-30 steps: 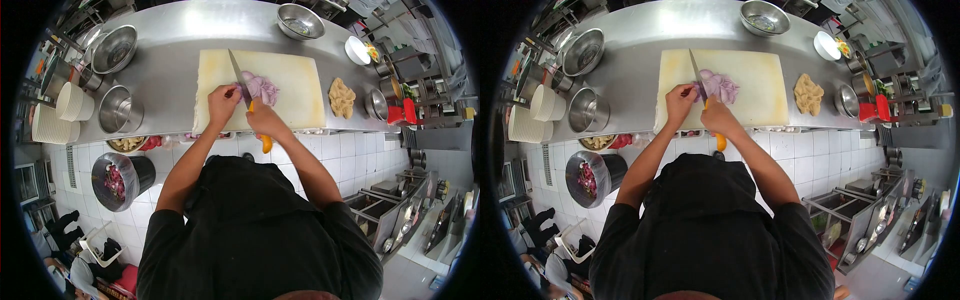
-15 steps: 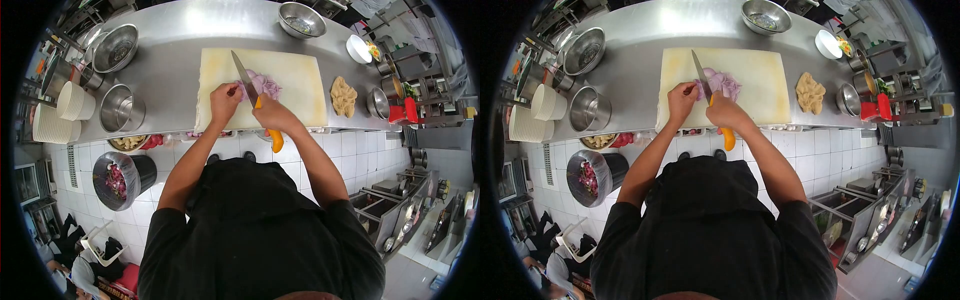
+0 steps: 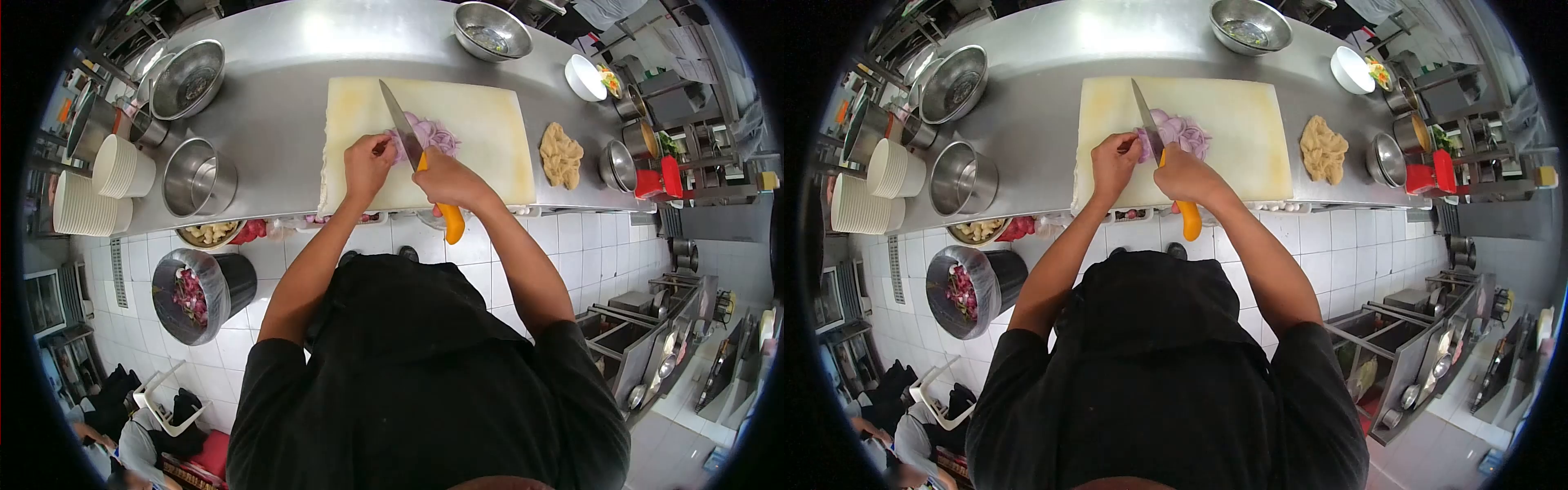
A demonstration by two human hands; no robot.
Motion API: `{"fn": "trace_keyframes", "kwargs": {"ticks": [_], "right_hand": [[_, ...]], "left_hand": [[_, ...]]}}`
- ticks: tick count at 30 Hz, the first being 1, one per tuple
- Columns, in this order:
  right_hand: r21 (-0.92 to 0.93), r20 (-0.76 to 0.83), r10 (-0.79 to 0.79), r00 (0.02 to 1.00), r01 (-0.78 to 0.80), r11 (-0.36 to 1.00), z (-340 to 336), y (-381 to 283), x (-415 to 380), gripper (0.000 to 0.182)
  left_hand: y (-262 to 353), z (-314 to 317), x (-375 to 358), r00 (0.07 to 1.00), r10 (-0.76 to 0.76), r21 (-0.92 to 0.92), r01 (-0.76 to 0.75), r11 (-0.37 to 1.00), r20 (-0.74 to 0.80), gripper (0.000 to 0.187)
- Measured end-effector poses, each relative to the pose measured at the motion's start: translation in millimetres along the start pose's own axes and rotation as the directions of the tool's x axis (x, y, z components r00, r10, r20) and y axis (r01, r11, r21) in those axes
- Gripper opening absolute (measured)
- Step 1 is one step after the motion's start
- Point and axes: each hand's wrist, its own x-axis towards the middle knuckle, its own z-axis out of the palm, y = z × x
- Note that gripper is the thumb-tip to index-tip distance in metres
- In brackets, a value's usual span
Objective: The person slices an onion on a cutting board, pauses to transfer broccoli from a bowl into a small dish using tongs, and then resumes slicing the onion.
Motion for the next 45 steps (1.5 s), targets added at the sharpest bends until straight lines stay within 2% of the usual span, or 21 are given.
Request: {"fn": "trace_keyframes", "kwargs": {"ticks": [4,7,10,13,16,19,22,25,31,34,37,40,43,45], "right_hand": [[0.017,0.018,0.028,0.999,-0.028,0.999,2.6,-2.1,-5.0,0.031],[0.055,-0.03,-0.045,0.999,0.047,0.997,10.4,4.3,-1.1,0.035],[0.017,-0.067,-0.075,0.995,0.077,0.997,17.5,0.8,-7.1,0.032],[-0.013,-0.167,-0.159,0.973,0.159,0.987,47.6,31.7,34.7,0.03],[-0.003,-0.197,-0.169,0.966,0.172,0.985,49.7,36.6,56.7,0.028],[0.022,-0.157,-0.134,0.979,0.139,0.99,27.2,29.7,55.8,0.03],[0.007,-0.072,-0.082,0.994,0.083,0.997,6.4,10.2,32.3,0.034],[-0.007,-0.035,-0.038,0.999,0.038,0.999,0.9,-6.9,3.2,0.037],[0.0,-0.03,0.022,0.999,-0.022,1.0,10.0,-8.1,-1.4,0.03],[0.031,-0.112,-0.091,0.99,0.095,0.995,28.5,2.2,9.0,0.032],[0.014,-0.208,-0.135,0.969,0.141,0.99,54.8,29.4,49.8,0.029],[-0.014,-0.177,-0.138,0.974,0.138,0.99,41.8,29.5,56.0,0.03],[-0.014,-0.124,-0.119,0.985,0.119,0.993,17.7,16.7,45.2,0.034],[-0.005,-0.076,-0.076,0.994,0.076,0.997,7.2,6.6,30.0,0.037]], "left_hand": [[0.1,1.3,-0.3,1.0,-0.005,-0.037,0.004,0.999,-0.021,0.019],[5.8,-0.7,-0.8,1.0,-0.019,-0.052,0.019,0.998,-0.017,0.019],[2.4,1.0,-0.6,1.0,-0.026,-0.089,0.025,0.996,-0.012,0.021],[1.1,2.5,-1.2,0.999,-0.036,-0.06,0.034,0.998,-0.035,0.022],[-1.1,1.3,-0.3,1.0,-0.026,-0.033,0.026,0.999,-0.006,0.02],[-6.7,2.1,0.9,0.998,-0.056,-0.011,0.056,0.998,0.019,0.019],[-2.6,1.3,-0.4,0.998,-0.066,-0.076,0.067,0.995,0.007,0.018],[-1.1,0.2,-0.1,1.0,-0.027,-0.057,0.027,0.998,-0.004,0.017],[7.2,-2.2,-0.6,1.0,-0.024,-0.065,0.023,0.998,-0.006,0.018],[1.0,-0.8,0.2,0.997,-0.077,-0.087,0.079,0.993,0.028,0.02],[0.6,0.6,0.1,0.999,-0.038,-0.054,0.037,0.998,-0.024,0.022],[3.9,-2.2,-0.2,1.0,-0.027,-0.049,0.026,0.998,-0.011,0.019],[10.8,-4.2,0.6,0.991,-0.129,-0.058,0.132,0.99,0.045,0.019],[6.6,-2.8,0.3,0.998,-0.062,-0.033,0.062,0.998,0.018,0.018]]}}
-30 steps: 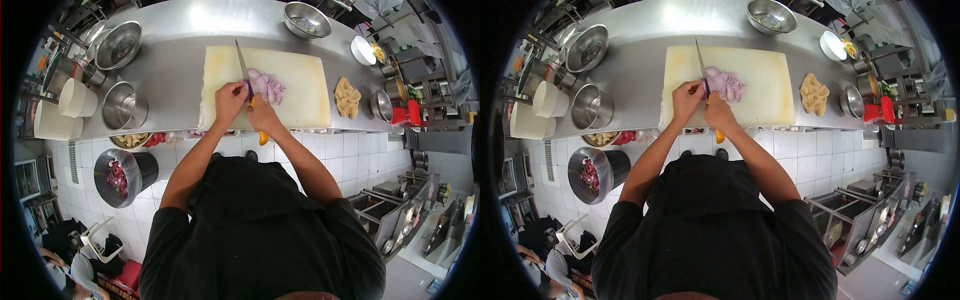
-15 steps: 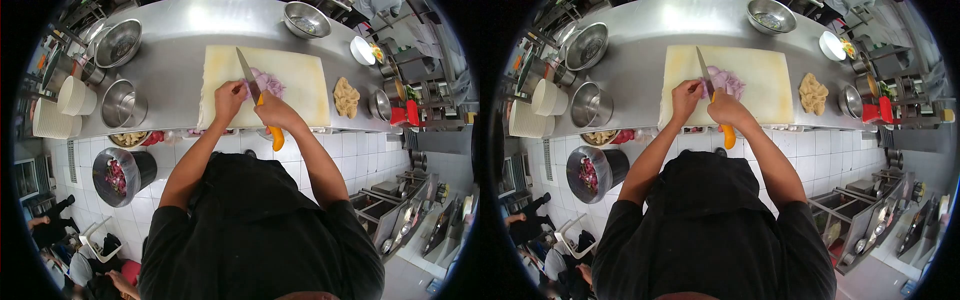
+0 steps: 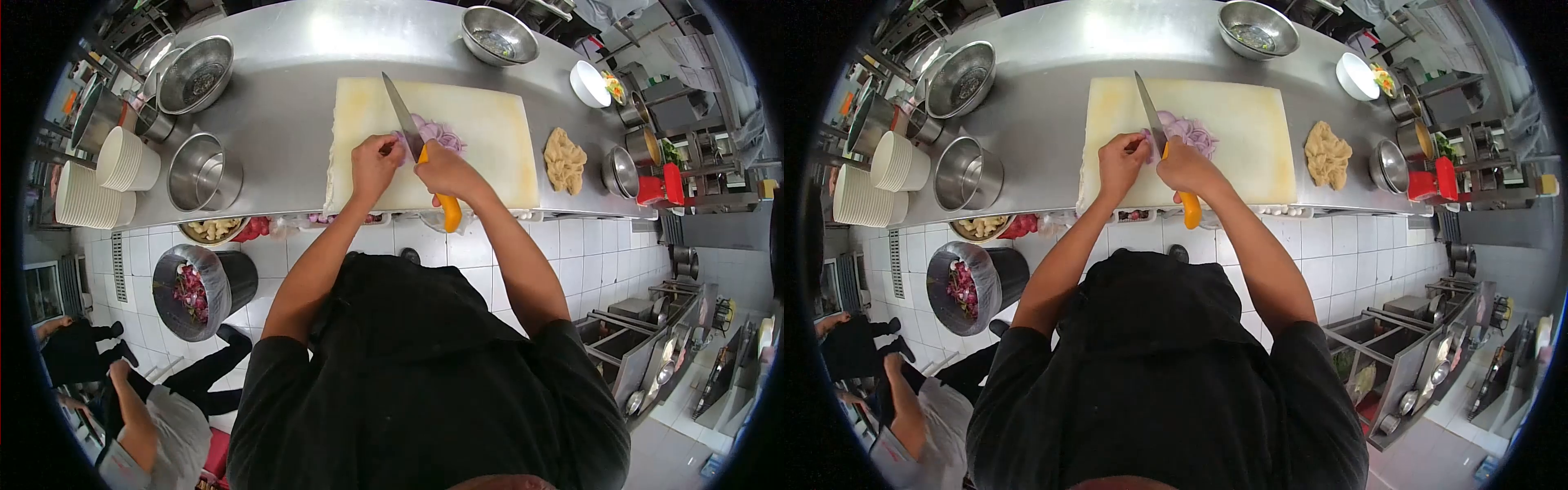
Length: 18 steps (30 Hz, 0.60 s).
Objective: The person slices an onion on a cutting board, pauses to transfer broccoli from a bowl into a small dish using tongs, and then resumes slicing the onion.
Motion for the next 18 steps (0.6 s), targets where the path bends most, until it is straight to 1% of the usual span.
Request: {"fn": "trace_keyframes", "kwargs": {"ticks": [2,4,7,10,11,14,16,17,18], "right_hand": [[-0.007,0.041,0.054,0.998,-0.054,0.999,-5.9,-11.4,-17.2,0.04],[0.009,0.049,0.058,0.997,-0.059,0.998,-6.0,-17.0,-28.5,0.041],[0.013,0.048,0.06,0.997,-0.06,0.998,-2.4,-17.4,-32.3,0.041],[0.018,0.047,0.06,0.997,-0.061,0.998,-0.1,-15.1,-31.0,0.04],[0.02,0.049,0.059,0.997,-0.06,0.998,1.0,-14.1,-30.0,0.039],[0.052,0.018,0.038,0.999,-0.039,0.998,12.2,-6.9,-25.0,0.03],[0.011,-0.054,-0.026,0.998,0.027,1.0,35.3,18.9,-2.8,0.031],[-0.01,-0.092,-0.061,0.994,0.06,0.998,44.6,28.3,7.4,0.031],[0.003,-0.105,-0.056,0.993,0.057,0.998,50.0,28.8,11.0,0.032]], "left_hand": [[-7.1,2.3,0.3,0.999,0.046,0.011,-0.046,0.999,-0.013,0.017],[-11.0,3.6,0.9,0.997,0.073,0.006,-0.073,0.997,-0.021,0.016],[-10.3,3.3,0.5,0.999,0.034,-0.025,-0.034,0.999,-0.013,0.017],[-6.4,2.0,0.8,0.999,0.035,-0.028,-0.035,0.999,-0.006,0.018],[-5.0,1.6,0.6,1.0,0.011,-0.046,-0.011,0.999,0.0,0.018],[3.5,0.7,-0.2,0.999,-0.048,-0.105,0.049,0.993,0.012,0.019],[5.2,-0.6,-1.8,0.997,-0.074,-0.154,0.074,0.985,0.006,0.02],[1.0,0.0,-0.4,0.999,-0.028,-0.101,0.025,0.995,-0.023,0.02],[-3.5,1.7,0.1,0.999,0.02,-0.049,-0.022,0.999,-0.046,0.02]]}}
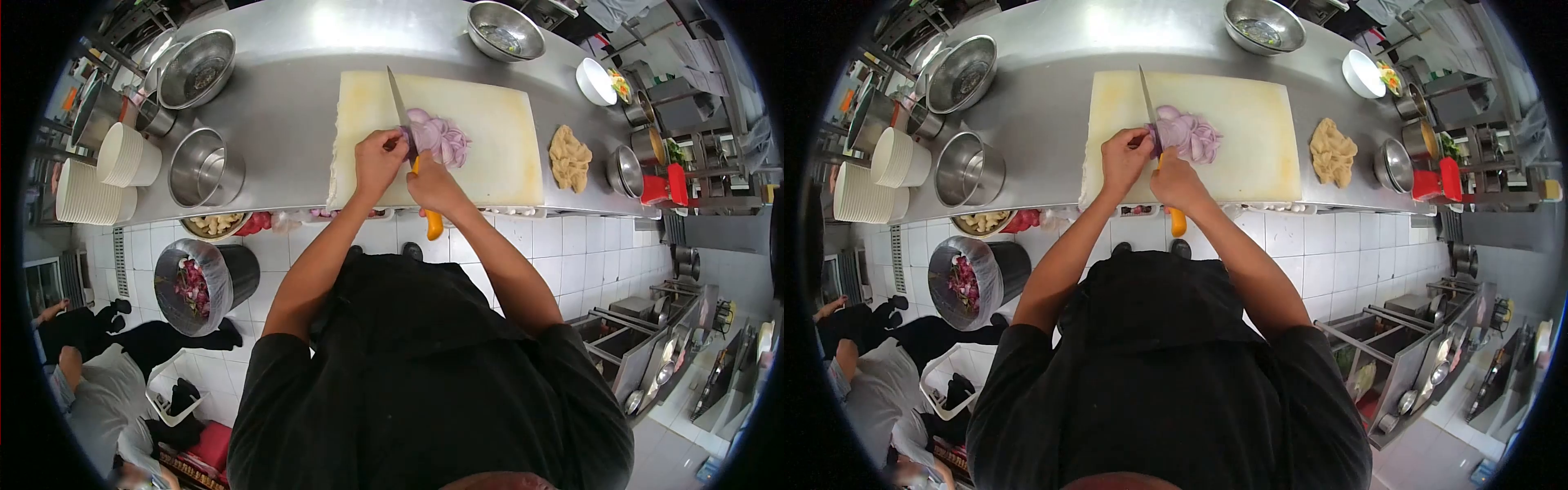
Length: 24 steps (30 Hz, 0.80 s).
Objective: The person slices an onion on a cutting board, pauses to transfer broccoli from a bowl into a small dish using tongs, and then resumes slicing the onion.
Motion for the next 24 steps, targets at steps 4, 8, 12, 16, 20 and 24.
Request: {"fn": "trace_keyframes", "kwargs": {"ticks": [4,8,12,16,20,24], "right_hand": [[0.051,-0.01,-0.017,1.0,0.017,0.999,-3.1,-1.6,13.8,0.036],[0.025,0.036,-0.005,0.999,0.004,1.0,-30.0,-11.2,13.1,0.036],[0.059,0.116,0.063,0.991,-0.071,0.996,-52.0,-28.3,-10.2,0.036],[0.047,0.17,0.116,0.979,-0.126,0.991,-61.6,-47.7,-32.6,0.037],[0.052,0.181,0.136,0.974,-0.148,0.988,-59.7,-49.0,-37.7,0.037],[0.062,0.17,0.137,0.976,-0.149,0.987,-55.1,-45.9,-35.8,0.038]], "left_hand": [[-5.9,1.6,0.5,0.999,0.047,0.037,-0.046,0.998,-0.01,0.021],[4.0,-0.5,0.5,0.995,-0.088,-0.024,0.089,0.996,0.036,0.019],[2.6,0.0,-1.2,1.0,-0.011,-0.001,0.011,1.0,0.018,0.017],[-4.8,0.6,1.1,0.998,0.06,0.032,-0.061,0.998,0.01,0.016],[3.6,-1.4,-0.4,0.999,-0.014,-0.011,0.015,1.0,0.044,0.017],[-0.3,-0.4,1.1,0.999,-0.017,-0.01,0.017,1.0,0.044,0.017]]}}
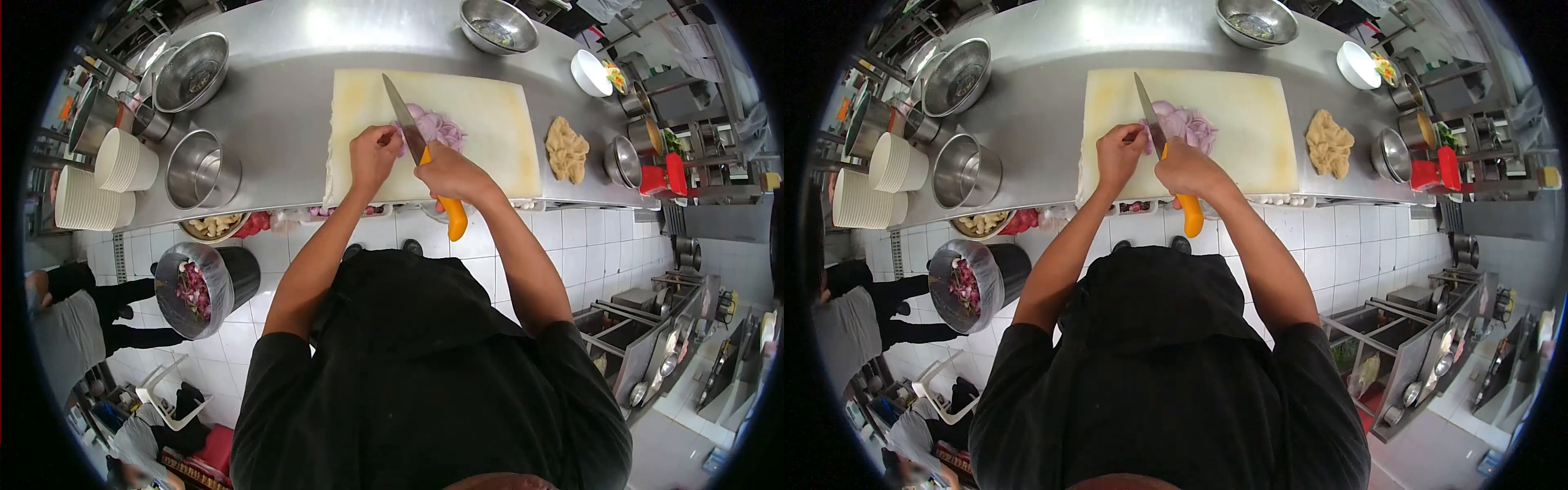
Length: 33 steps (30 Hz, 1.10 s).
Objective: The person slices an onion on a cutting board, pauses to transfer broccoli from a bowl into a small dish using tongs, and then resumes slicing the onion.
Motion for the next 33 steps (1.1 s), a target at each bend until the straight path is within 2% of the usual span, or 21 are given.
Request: {"fn": "trace_keyframes", "kwargs": {"ticks": [11,13,14,16,17,20,22,26,32,33], "right_hand": [[-0.045,-0.085,-0.067,0.994,0.063,0.997,25.1,10.8,14.4,0.037],[-0.146,-0.194,-0.194,0.962,0.167,0.975,51.0,47.1,53.2,0.036],[-0.201,-0.246,-0.259,0.934,0.213,0.956,57.7,60.1,68.8,0.035],[-0.201,-0.25,-0.277,0.928,0.23,0.952,54.6,61.0,82.0,0.034],[-0.201,-0.25,-0.286,0.925,0.239,0.95,54.3,63.1,86.7,0.033],[-0.079,-0.132,-0.16,0.978,0.151,0.985,23.3,24.6,49.4,0.035],[-0.059,-0.076,-0.102,0.992,0.098,0.993,9.1,16.6,37.7,0.037],[-0.056,0.021,0.005,1.0,-0.004,0.998,-5.8,-5.8,8.2,0.042],[-0.035,0.024,0.001,1.0,0.0,0.999,-1.7,0.5,5.8,0.041],[-0.035,0.031,0.012,0.999,-0.011,0.999,-1.5,0.7,5.9,0.036]], "left_hand": [[-0.8,0.6,-1.2,0.999,-0.043,-0.011,0.043,0.999,-0.014,0.019],[6.8,-0.3,-1.9,0.997,-0.077,-0.015,0.077,0.997,-0.011,0.019],[2.4,1.5,-1.5,0.999,-0.038,0.007,0.038,0.999,-0.027,0.019],[-4.8,2.9,0.3,0.997,0.049,0.055,-0.045,0.997,-0.062,0.019],[-8.9,3.2,0.2,0.997,0.043,0.055,-0.039,0.998,-0.065,0.019],[-1.8,2.8,1.5,0.999,0.013,0.034,-0.012,0.999,-0.038,0.017],[-1.7,-0.2,-1.2,0.999,-0.034,0.011,0.034,0.999,0.005,0.016],[-4.5,-0.6,-1.3,0.999,0.037,0.015,-0.036,0.999,-0.011,0.016],[-4.7,-0.8,-1.9,0.999,0.041,0.014,-0.041,0.999,-0.008,0.017],[-4.8,-0.9,-1.5,0.999,0.039,0.009,-0.039,0.999,-0.003,0.017]]}}
